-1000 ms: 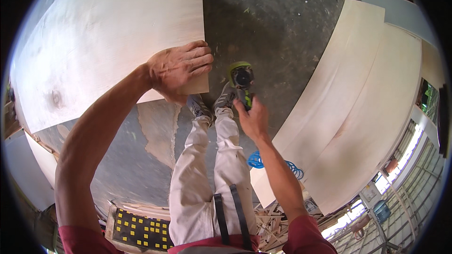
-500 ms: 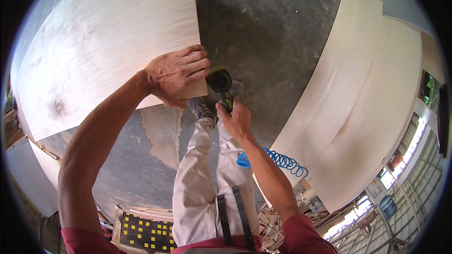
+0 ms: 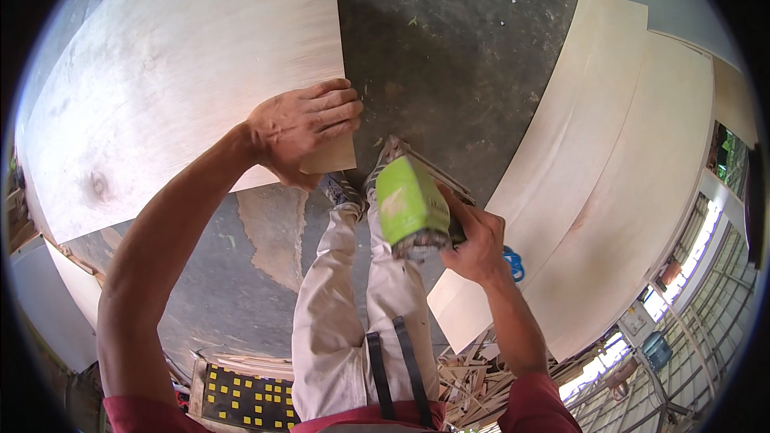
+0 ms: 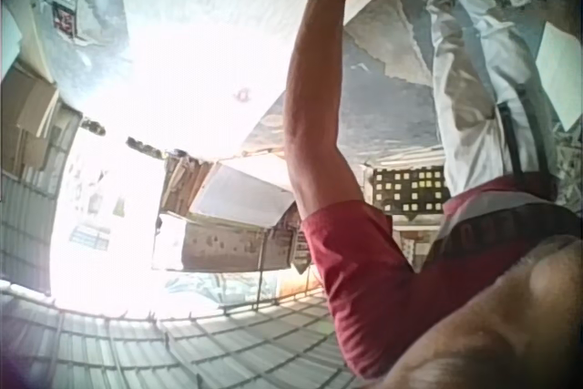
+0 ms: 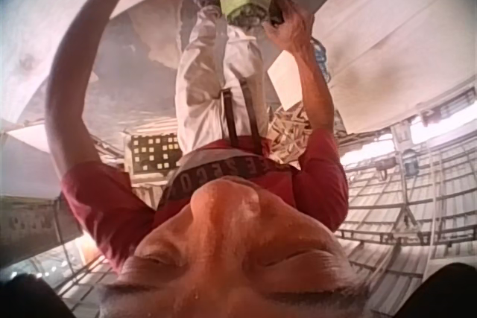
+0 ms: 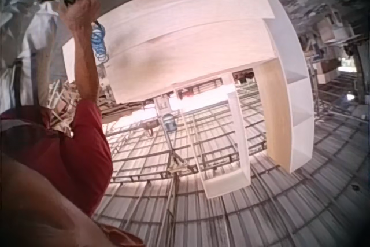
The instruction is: The person attaches plywood sheets together using a nail gun and then reloads the tool with a strip of nails.
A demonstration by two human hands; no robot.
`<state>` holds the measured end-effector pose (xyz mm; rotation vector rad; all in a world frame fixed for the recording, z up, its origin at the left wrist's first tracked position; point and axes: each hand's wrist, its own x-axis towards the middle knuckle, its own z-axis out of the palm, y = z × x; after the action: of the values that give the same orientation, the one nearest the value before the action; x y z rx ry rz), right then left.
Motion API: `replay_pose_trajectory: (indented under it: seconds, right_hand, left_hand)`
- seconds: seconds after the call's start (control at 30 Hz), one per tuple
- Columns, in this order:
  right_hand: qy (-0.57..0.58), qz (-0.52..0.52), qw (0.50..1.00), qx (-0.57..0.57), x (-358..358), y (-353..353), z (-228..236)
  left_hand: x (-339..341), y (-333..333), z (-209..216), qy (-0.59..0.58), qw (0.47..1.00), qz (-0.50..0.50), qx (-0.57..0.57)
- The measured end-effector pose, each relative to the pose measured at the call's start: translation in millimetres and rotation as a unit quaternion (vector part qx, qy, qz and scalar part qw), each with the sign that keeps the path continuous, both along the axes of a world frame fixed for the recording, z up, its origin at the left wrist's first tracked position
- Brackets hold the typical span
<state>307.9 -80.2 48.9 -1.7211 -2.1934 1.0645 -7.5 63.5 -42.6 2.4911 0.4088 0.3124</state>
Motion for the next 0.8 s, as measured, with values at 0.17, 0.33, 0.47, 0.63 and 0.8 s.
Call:
replay_pose_trajectory:
  seconds: [0.17, 0.33, 0.47, 0.63, 0.8]
  right_hand:
    - [-0.038, 0.117, 0.992, -0.025, -6.5, 15.5, 31.9]
    - [-0.050, 0.159, 0.985, -0.036, -11.7, 21.2, 27.8]
    - [-0.048, 0.174, 0.983, -0.044, -14.6, 23.1, 28.8]
    - [-0.033, 0.165, 0.985, -0.050, -15.3, 24.3, 26.5]
    - [-0.027, 0.164, 0.985, -0.053, -18.2, 26.3, 27.2]
  left_hand:
    - [5.2, -1.2, 7.2, 0.005, 1.000, -0.005, 0.004]
    - [7.5, -0.7, 11.4, 0.019, 1.000, -0.012, 0.007]
    - [10.2, 0.2, 11.9, 0.016, 1.000, -0.023, -0.006]
    - [11.7, 0.5, 9.4, 0.024, 0.999, -0.031, -0.006]
    - [8.9, -0.4, 10.6, 0.016, 0.999, -0.027, -0.008]
